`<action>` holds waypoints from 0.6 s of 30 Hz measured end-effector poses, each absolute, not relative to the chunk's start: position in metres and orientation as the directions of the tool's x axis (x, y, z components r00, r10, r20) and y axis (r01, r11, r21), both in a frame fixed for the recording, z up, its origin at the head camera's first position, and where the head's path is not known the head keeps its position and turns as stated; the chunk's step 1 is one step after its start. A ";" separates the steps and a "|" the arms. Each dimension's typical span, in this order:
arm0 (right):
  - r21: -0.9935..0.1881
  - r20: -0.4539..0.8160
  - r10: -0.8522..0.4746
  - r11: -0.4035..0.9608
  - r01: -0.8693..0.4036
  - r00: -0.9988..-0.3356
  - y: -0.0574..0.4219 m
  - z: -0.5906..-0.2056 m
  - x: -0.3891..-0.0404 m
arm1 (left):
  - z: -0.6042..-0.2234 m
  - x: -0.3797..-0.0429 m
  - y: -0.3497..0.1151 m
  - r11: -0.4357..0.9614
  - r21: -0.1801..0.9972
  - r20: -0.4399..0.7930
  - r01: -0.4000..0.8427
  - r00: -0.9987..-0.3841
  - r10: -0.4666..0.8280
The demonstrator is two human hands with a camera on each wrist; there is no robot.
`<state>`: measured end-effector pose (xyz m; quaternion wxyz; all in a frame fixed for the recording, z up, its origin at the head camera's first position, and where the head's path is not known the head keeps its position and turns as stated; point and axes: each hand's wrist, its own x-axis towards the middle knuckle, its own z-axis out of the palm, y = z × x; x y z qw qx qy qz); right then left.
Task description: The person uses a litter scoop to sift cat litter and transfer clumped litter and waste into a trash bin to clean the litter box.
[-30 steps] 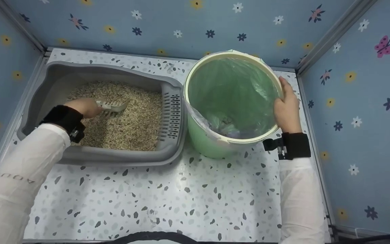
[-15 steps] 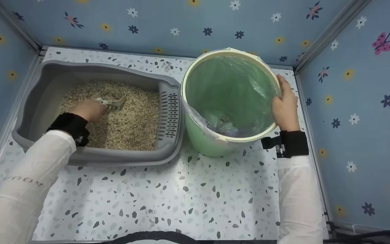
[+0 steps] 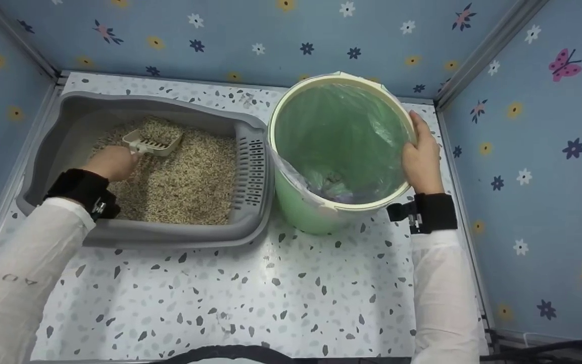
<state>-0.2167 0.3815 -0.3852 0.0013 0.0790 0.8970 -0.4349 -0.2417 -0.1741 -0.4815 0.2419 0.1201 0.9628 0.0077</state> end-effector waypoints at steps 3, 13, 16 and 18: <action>-0.776 -0.075 0.146 0.613 0.149 -0.987 0.381 -0.385 -0.217 | -0.479 -0.240 -0.174 0.961 0.053 -0.461 0.271 -0.847 0.264; -0.771 -0.089 0.152 0.615 0.165 -0.984 0.380 -0.386 -0.217 | -0.475 -0.234 -0.168 0.944 0.330 -0.481 -0.001 -0.861 0.167; -0.768 -0.094 0.155 0.617 0.170 -0.983 0.380 -0.385 -0.217 | -0.476 -0.235 -0.168 0.927 0.373 -0.478 0.024 -0.852 0.215; -0.768 -0.081 0.153 0.620 0.159 -0.985 0.380 -0.385 -0.218 | -0.478 -0.236 -0.168 0.916 0.395 -0.461 0.069 -0.847 0.263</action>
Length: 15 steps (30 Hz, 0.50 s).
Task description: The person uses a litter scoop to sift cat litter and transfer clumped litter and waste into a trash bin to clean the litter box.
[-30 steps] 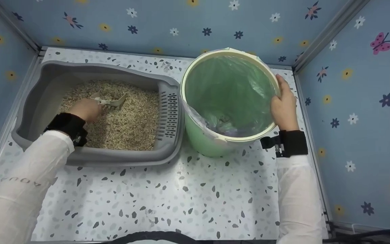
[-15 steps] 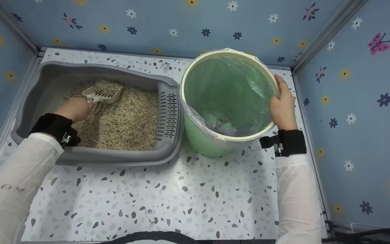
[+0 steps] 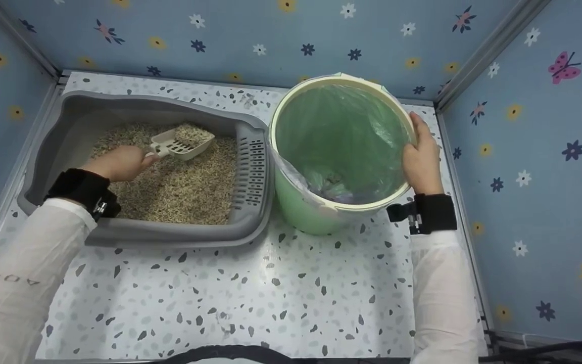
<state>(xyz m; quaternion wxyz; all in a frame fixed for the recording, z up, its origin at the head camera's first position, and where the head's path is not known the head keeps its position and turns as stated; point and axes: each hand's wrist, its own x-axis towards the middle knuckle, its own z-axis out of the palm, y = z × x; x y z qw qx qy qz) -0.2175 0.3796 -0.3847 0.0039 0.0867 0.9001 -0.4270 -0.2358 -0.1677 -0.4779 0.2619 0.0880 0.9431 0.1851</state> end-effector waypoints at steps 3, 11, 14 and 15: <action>-0.770 -0.065 0.151 0.621 0.145 -0.986 0.380 -0.386 -0.217 | -0.481 -0.238 -0.165 0.889 0.426 -0.406 0.168 -0.843 0.354; -0.775 -0.064 0.139 0.617 0.137 -0.988 0.379 -0.386 -0.219 | -0.480 -0.233 -0.167 0.854 0.458 -0.342 0.246 -0.838 0.425; -0.774 -0.063 0.142 0.618 0.138 -0.988 0.380 -0.385 -0.218 | -0.478 -0.234 -0.170 0.859 0.465 -0.345 0.216 -0.849 0.400; -0.772 -0.064 0.144 0.620 0.141 -0.987 0.381 -0.385 -0.218 | -0.477 -0.235 -0.170 0.861 0.465 -0.352 0.207 -0.849 0.394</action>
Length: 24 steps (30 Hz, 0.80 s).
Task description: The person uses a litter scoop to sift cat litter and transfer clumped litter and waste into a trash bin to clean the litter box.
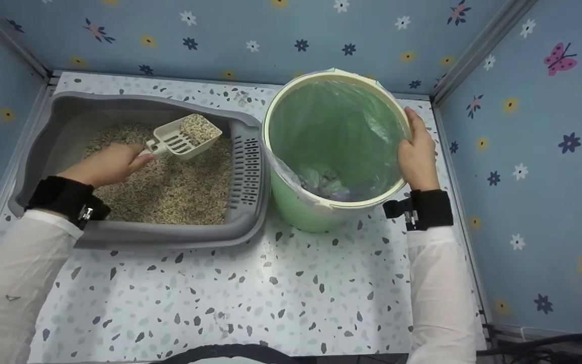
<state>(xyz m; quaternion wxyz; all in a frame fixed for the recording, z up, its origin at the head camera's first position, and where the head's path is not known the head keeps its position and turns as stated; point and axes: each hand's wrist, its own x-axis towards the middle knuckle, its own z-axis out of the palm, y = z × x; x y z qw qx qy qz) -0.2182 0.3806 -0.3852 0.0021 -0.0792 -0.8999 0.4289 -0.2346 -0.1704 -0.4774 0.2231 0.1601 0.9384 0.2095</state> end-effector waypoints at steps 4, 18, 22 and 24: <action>-0.766 -0.072 0.147 0.625 0.149 -0.987 0.380 -0.385 -0.219 | -0.475 -0.236 -0.174 0.868 0.449 -0.353 0.210 -0.851 0.389; -0.766 -0.054 0.157 0.627 0.142 -0.986 0.380 -0.385 -0.217 | -0.471 -0.240 -0.184 0.828 0.496 -0.284 0.261 -0.852 0.439; -0.763 -0.047 0.155 0.632 0.136 -0.987 0.380 -0.386 -0.218 | -0.466 -0.242 -0.194 0.813 0.537 -0.272 0.227 -0.865 0.421; -0.760 -0.050 0.157 0.634 0.139 -0.986 0.380 -0.386 -0.218 | -0.461 -0.241 -0.199 0.808 0.547 -0.257 0.221 -0.874 0.413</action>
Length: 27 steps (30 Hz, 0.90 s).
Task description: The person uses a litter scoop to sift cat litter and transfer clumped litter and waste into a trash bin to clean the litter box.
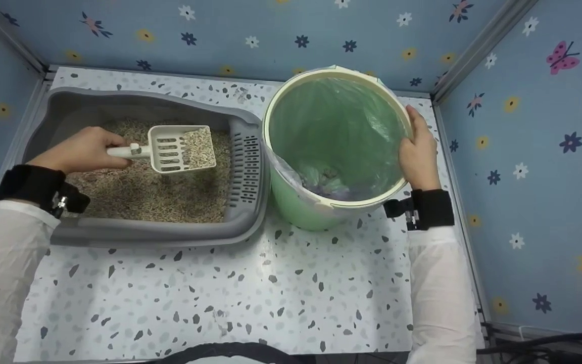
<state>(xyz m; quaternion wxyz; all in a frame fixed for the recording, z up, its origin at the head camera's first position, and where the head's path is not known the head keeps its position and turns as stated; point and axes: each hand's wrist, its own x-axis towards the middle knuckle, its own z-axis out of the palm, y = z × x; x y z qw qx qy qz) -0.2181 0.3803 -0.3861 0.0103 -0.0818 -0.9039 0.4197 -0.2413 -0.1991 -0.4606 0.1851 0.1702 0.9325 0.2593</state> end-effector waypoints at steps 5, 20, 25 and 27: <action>-0.762 -0.072 0.161 0.628 0.158 -0.984 0.380 -0.385 -0.218 | -0.449 -0.237 -0.206 0.803 0.568 -0.229 0.183 -0.901 0.367; -0.761 -0.079 0.164 0.627 0.166 -0.983 0.379 -0.384 -0.216 | -0.454 -0.214 -0.223 0.712 0.698 -0.170 0.075 -0.949 0.266; -0.765 -0.055 0.161 0.628 0.145 -0.985 0.379 -0.384 -0.216 | -0.454 -0.212 -0.225 0.710 0.703 -0.183 0.041 -0.954 0.237; -0.766 -0.056 0.162 0.625 0.146 -0.985 0.379 -0.384 -0.216 | -0.453 -0.212 -0.225 0.715 0.699 -0.186 0.036 -0.955 0.229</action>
